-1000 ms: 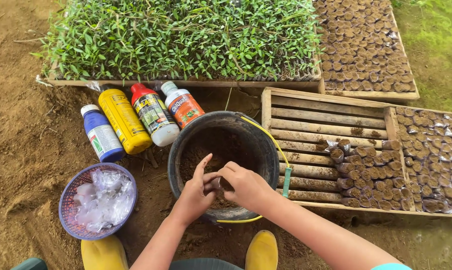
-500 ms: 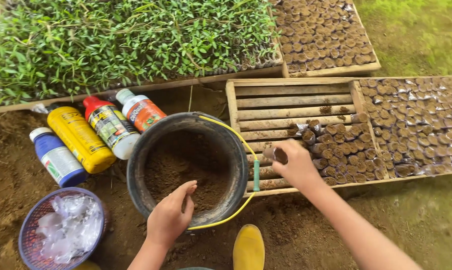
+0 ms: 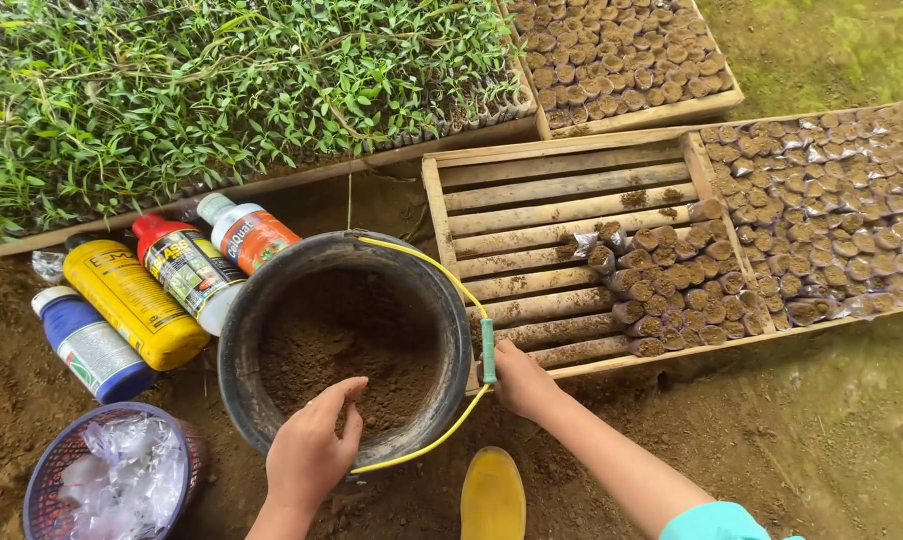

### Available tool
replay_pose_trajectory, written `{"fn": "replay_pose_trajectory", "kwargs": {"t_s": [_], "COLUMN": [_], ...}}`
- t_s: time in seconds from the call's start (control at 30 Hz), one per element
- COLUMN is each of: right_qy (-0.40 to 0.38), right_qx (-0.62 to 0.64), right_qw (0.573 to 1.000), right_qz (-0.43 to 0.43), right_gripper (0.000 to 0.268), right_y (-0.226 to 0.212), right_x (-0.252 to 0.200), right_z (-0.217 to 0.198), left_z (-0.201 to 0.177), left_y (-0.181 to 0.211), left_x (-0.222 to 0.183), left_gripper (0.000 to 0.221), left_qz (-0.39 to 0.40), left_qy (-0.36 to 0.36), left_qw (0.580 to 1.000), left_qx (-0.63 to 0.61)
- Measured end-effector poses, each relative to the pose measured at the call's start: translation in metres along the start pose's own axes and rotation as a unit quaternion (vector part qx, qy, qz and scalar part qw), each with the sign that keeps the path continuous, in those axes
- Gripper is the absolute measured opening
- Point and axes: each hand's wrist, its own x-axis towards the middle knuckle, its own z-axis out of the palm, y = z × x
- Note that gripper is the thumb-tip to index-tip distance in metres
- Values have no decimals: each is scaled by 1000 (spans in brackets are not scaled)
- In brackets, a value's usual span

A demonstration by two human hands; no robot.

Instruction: Preparing seedling plugs by placing seeds into soil plugs and arranging them in a wooden tray.

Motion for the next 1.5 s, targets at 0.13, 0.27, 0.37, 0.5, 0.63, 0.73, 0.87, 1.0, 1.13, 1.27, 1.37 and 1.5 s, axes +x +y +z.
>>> {"fn": "replay_pose_trajectory", "kwargs": {"t_s": [0.13, 0.27, 0.37, 0.5, 0.63, 0.73, 0.87, 1.0, 1.13, 1.27, 1.37, 1.5], "right_qy": [-25, -18, 1, 16, 27, 43, 74, 9, 95, 156, 159, 147], "right_qx": [-6, 87, 126, 181, 204, 207, 379, 440, 344, 296, 227, 205], "right_qw": [1000, 995, 991, 982, 978, 976, 920, 896, 933, 942, 960, 960], "right_qz": [8, 43, 38, 41, 43, 42, 72, 62, 47, 24, 37, 118], "right_gripper": [26, 47, 58, 56, 53, 53, 43, 40, 30, 26, 33, 41], "right_y": [2, 8, 26, 29, 31, 27, -17, -81, -113, -108, -120, -135], "right_x": [-1, -8, -8, -20, -28, -35, -45, -52, -53, -22, -7, 1], "right_z": [2, -4, 3, -3, -4, -10, -42, -56, -58, -66, -92, -135], "left_z": [3, 6, 5, 2, 1, -10, -38, -42, -29, -11, -10, -25], "left_y": [-3, -3, -3, -3, -2, 5, 13, -26, -46, -69, -68, -43], "left_x": [-1, -2, -3, -3, -4, -2, -4, -3, 0, -5, 1, 32], "left_gripper": [38, 38, 36, 34, 35, 37, 35, 78, 42, 51, 55, 46], "left_qz": [14, 3, 10, 38, 38, 112, 53, -259, -458, -413, -407, -407], "left_qy": [7, 18, 28, 37, 41, 83, 261, 269, 150, 188, 199, 165], "left_qw": [1000, 1000, 1000, 999, 998, 989, 958, 890, 741, 756, 721, 713], "left_qx": [9, 12, 10, 6, 12, -41, -110, -263, -467, -472, -523, -546]}}
